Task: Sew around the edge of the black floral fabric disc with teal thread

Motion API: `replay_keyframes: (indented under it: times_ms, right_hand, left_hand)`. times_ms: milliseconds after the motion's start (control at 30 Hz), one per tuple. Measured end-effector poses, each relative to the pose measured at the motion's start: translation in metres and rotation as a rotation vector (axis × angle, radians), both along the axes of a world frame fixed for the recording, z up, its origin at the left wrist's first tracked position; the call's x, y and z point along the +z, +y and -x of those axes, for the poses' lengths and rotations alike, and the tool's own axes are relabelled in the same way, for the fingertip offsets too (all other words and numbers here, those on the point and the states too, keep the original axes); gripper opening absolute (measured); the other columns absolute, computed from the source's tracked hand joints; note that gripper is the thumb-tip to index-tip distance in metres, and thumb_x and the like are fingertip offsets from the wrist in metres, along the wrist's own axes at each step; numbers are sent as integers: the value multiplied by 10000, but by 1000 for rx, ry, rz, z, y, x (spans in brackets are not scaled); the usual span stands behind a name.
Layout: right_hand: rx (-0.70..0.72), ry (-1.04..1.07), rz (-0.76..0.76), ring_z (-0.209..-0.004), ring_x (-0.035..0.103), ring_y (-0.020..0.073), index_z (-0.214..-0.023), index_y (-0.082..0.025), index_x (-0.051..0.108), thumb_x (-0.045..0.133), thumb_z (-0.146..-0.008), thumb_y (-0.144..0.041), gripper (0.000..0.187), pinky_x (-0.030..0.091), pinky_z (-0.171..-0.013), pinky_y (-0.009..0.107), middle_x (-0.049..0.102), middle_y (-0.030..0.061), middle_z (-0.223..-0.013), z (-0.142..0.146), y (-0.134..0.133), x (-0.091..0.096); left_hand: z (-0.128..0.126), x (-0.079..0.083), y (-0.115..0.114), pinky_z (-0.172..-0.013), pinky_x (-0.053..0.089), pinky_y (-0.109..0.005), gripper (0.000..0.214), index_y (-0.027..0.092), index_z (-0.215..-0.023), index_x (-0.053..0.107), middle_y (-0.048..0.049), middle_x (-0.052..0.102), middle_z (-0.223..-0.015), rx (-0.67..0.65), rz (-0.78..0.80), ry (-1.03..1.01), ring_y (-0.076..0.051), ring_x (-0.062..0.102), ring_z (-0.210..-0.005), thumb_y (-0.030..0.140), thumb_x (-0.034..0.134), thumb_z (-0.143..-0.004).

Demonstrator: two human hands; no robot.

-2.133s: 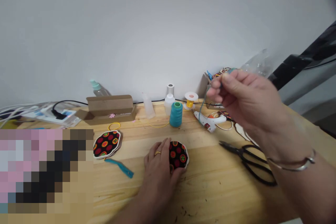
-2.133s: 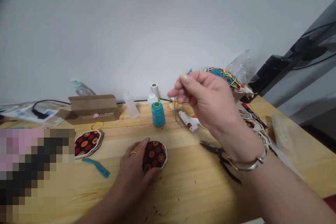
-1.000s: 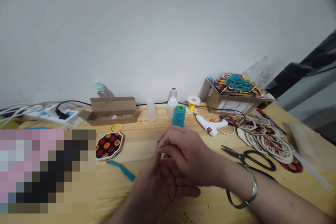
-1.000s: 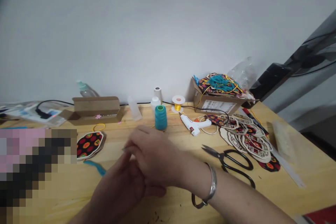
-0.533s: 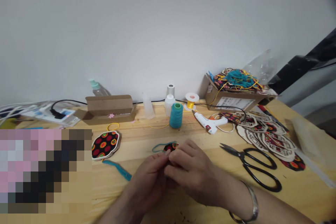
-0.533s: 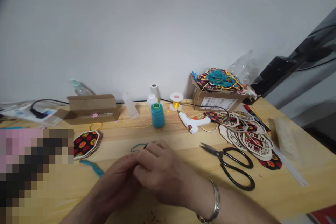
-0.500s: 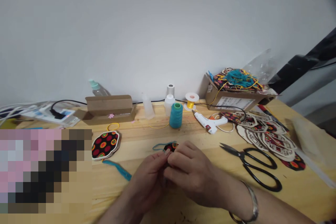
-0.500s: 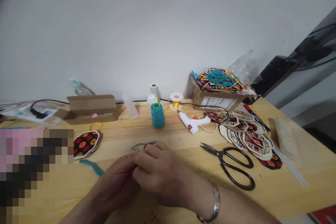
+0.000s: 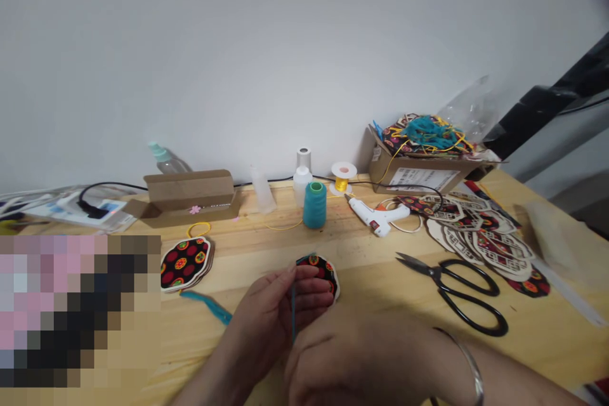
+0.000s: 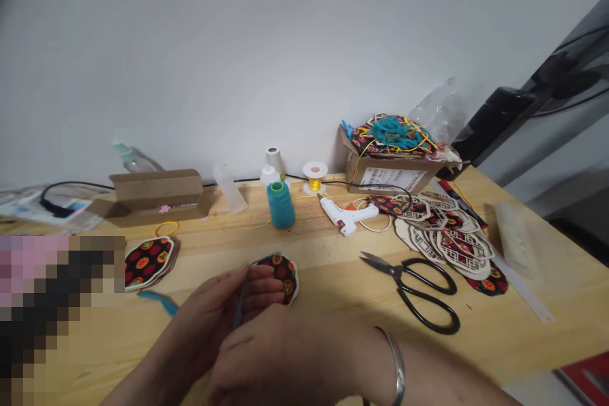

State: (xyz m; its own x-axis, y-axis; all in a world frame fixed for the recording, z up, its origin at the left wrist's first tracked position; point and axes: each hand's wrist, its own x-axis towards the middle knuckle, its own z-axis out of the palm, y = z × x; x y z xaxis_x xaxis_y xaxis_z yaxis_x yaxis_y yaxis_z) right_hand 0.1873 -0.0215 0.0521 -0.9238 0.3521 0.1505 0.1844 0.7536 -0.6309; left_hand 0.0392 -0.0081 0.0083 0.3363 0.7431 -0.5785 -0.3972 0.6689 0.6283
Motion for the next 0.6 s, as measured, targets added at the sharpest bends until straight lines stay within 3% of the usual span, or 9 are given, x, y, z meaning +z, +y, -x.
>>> replay_keyframes:
  times_ms: [100, 233, 300, 367, 433, 500, 600]
  right_hand:
    - [-241, 219, 187, -803, 631, 104, -760, -206, 592, 524, -823, -118, 128, 493, -751, 188, 689, 2, -830, -14, 5, 7]
    - [-526, 605, 252, -713, 630, 120, -769, -159, 614, 555, -812, -123, 82, 519, -654, 244, 676, 32, -784, -30, 14, 9]
    - [-678, 718, 250, -715, 626, 124, -770, -162, 614, 568, -802, -118, 71, 527, -636, 258, 665, 30, -806, -33, 17, 9]
    - [-783, 799, 221, -741, 626, 132, -774, -166, 612, 565, -803, -115, 75, 534, -652, 276, 657, 29, -818, -33, 18, 9]
    - [-837, 821, 178, -771, 625, 132, -786, -168, 610, 549, -814, -114, 86, 533, -684, 287, 651, 31, -834, -30, 18, 7]
    - [-831, 765, 129, -797, 617, 125, -801, -169, 605, 537, -821, -105, 96, 522, -724, 285, 646, 30, -850, -27, 18, 3]
    - [-691, 615, 56, -837, 600, 112, -823, -163, 596, 524, -816, -74, 115, 498, -765, 260, 639, 32, -886, -21, 15, -3]
  left_hand:
    - [1, 2, 2, -693, 466, -319, 293, 135, -860, 669, -80, 709, -747, -45, -188, 195, -208, 646, -708, 387, 534, -799]
    - [4, 7, 3, -616, 410, -308, 321, 162, -742, 650, -34, 634, -619, -162, -573, 786, -196, 574, -615, 420, 475, -819]
    - [5, 6, 1, -606, 391, -311, 281, 176, -848, 640, -27, 619, -663, -83, -715, 1047, -200, 550, -625, 421, 517, -788]
    - [6, 3, -1, -615, 388, -311, 335, 182, -982, 601, -27, 603, -730, 91, -812, 1171, -203, 536, -654, 409, 589, -735]
    - [5, 1, -4, -626, 394, -295, 321, 186, -965, 600, -20, 589, -731, 177, -815, 1073, -192, 535, -672, 384, 624, -714]
    - [4, 0, -7, -563, 382, -259, 232, 174, -823, 639, -13, 584, -647, 38, -652, 762, -157, 523, -596, 389, 598, -745]
    - [1, 2, -10, -480, 354, -231, 367, 133, -750, 667, -53, 621, -626, -186, -264, 163, -132, 520, -523, 451, 492, -804]
